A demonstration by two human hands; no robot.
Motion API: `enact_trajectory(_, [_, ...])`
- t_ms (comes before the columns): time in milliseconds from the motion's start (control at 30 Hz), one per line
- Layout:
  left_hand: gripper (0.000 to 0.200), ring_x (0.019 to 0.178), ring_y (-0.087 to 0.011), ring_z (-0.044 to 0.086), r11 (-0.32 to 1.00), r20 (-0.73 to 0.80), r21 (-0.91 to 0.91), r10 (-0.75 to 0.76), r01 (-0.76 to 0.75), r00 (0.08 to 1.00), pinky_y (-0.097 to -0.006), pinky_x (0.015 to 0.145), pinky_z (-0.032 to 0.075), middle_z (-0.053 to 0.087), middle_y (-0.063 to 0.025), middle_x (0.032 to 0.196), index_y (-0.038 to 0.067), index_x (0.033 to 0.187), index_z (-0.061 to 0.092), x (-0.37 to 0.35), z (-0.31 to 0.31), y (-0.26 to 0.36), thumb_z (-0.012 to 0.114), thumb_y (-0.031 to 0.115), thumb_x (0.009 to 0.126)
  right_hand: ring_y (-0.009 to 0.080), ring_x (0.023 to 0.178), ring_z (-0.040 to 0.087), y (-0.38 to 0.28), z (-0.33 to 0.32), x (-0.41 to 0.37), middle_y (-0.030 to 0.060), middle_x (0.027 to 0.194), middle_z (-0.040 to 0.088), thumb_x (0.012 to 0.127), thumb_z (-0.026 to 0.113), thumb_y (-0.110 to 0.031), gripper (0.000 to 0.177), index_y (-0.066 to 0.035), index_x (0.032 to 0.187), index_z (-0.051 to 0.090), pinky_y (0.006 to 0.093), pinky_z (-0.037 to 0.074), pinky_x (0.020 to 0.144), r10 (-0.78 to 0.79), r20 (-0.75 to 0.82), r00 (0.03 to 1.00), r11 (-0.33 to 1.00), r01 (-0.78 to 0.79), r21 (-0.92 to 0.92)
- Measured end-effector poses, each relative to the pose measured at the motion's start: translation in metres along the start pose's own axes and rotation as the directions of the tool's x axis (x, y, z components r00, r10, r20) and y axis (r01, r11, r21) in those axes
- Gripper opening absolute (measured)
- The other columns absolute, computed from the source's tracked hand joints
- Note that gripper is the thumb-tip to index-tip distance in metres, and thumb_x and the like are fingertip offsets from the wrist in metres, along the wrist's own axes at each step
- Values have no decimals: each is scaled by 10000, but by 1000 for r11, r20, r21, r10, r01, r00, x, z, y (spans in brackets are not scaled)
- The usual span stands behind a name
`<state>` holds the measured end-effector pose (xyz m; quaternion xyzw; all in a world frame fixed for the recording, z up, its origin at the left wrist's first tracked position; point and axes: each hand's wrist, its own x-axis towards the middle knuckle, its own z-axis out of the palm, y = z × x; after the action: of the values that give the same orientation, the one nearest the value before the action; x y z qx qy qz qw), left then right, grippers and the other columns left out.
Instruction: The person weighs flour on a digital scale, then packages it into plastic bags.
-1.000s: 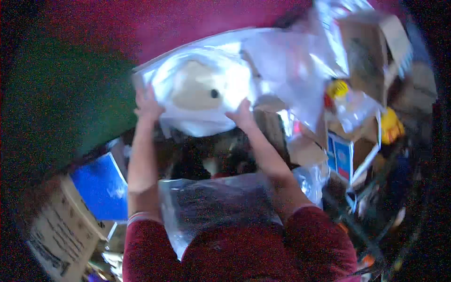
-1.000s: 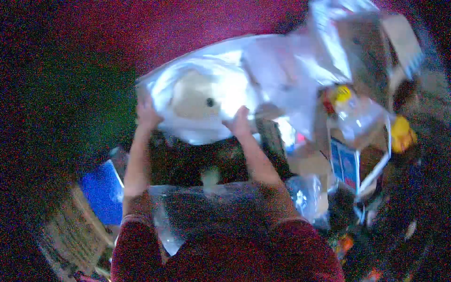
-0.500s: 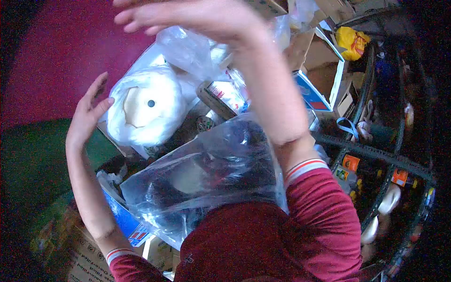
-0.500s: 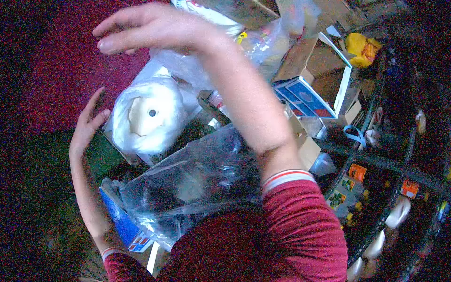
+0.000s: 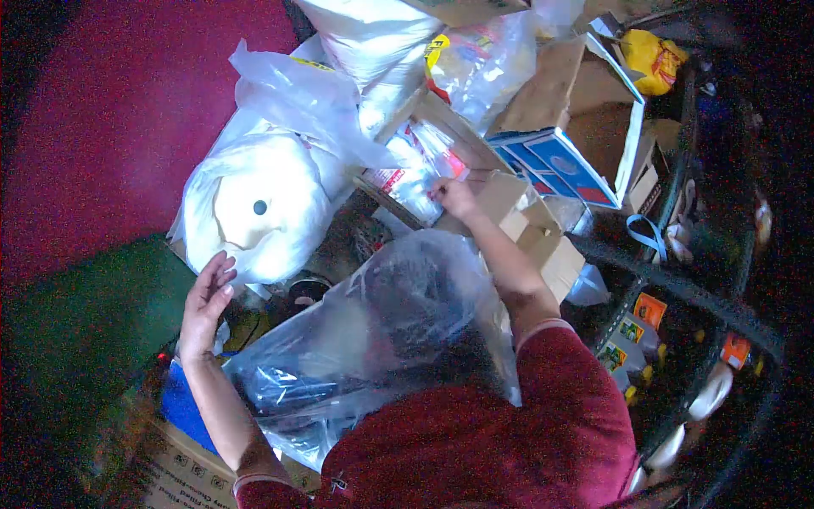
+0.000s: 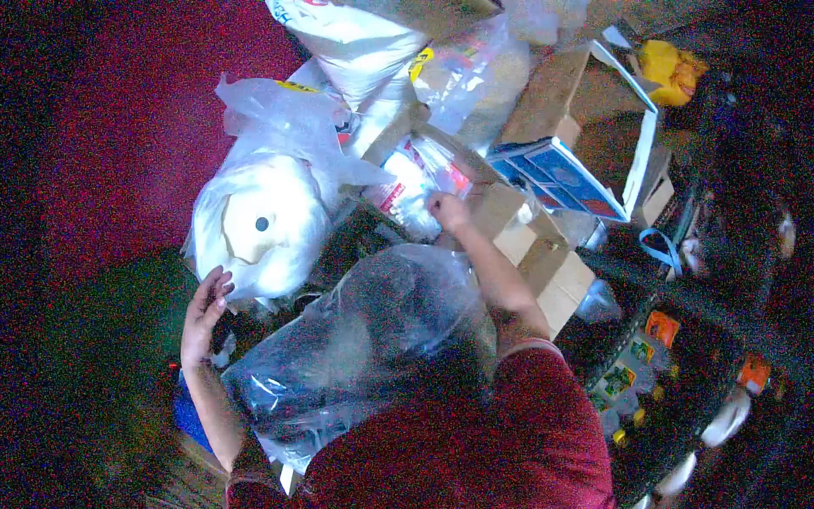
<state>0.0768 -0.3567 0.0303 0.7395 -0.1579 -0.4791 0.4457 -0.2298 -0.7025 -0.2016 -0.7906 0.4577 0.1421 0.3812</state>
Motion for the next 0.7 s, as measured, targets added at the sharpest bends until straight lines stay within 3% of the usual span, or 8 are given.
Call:
enact_trajectory(67, [633, 1167, -242, 450, 999, -23, -16, -40, 39, 999, -352, 1005, 317, 484, -141, 1270, 12, 1340, 369, 9, -3, -9, 625, 241, 808, 254, 901, 629, 13, 31, 34, 134, 945, 652, 813, 589, -222, 231, -99, 1003, 637, 371, 484, 799, 71, 23, 997, 987, -67, -147])
enact_trajectory(100, [632, 1168, -242, 450, 999, -33, -28, -45, 44, 998, -352, 1005, 317, 484, -141, 1271, 13, 1341, 369, 14, -5, -13, 626, 240, 810, 288, 935, 613, 9, 37, 46, 138, 989, 642, 784, 620, -313, 307, -117, 1019, 636, 386, 479, 813, 133, 17, 991, 968, -126, -216])
enact_trajectory(200, [620, 1171, -242, 449, 996, -85, -57, -67, 62, 994, -354, 1009, 314, 486, -143, 1270, 14, 1341, 369, 20, -4, -16, 624, 227, 818, 301, 958, 601, 18, 60, 74, 145, 999, 636, 753, 622, -331, 319, -126, 997, 636, 396, 476, 809, 148, -31, 989, 961, -151, -231])
enact_trajectory(300, [602, 1173, -238, 445, 996, -100, -53, -81, 76, 992, -355, 1015, 306, 489, -143, 1267, 12, 1341, 368, 26, -9, -23, 616, 209, 829, 307, 971, 592, 13, 66, 74, 154, 1005, 627, 732, 602, -349, 334, -104, 956, 633, 403, 471, 809, 183, -108, 977, 977, -193, -92])
enact_trajectory(400, [592, 1180, -233, 438, 996, -98, -21, -84, 83, 992, -356, 1021, 296, 490, -147, 1267, 8, 1342, 364, 35, -14, -21, 609, 192, 835, 321, 968, 589, 21, 81, 84, 158, 1011, 619, 728, 570, -357, 353, -87, 952, 614, 402, 467, 812, 207, -177, 962, 970, -225, -89])
enact_trajectory(500, [593, 1188, -233, 430, 997, -109, 10, -75, 77, 991, -356, 1024, 290, 489, -151, 1268, 5, 1342, 363, 30, -12, -12, 607, 196, 837, 312, 977, 594, 32, 80, 89, 141, 1075, 604, 765, 597, -334, 353, -114, 1041, 611, 436, 469, 841, 222, -30, 975, 969, -223, -103])
enact_trajectory(600, [594, 1192, -238, 433, 995, -110, 72, -64, 72, 992, -351, 1019, 295, 493, -162, 1263, -8, 1334, 370, 31, -7, -5, 606, 213, 836, 319, 970, 592, 55, 87, 93, 161, 1033, 620, 746, 561, -353, 380, -115, 1034, 625, 395, 464, 818, 235, -80, 969, 963, -244, -114])
enact_trajectory(700, [593, 1192, -242, 439, 985, -85, 166, -36, 50, 996, -346, 1009, 306, 495, -171, 1260, -13, 1326, 380, 35, -7, -2, 610, 215, 829, 317, 969, 596, 25, 44, 65, 163, 1029, 626, 768, 574, -321, 346, -105, 1031, 638, 392, 465, 817, 178, -64, 982, 979, -183, -90])
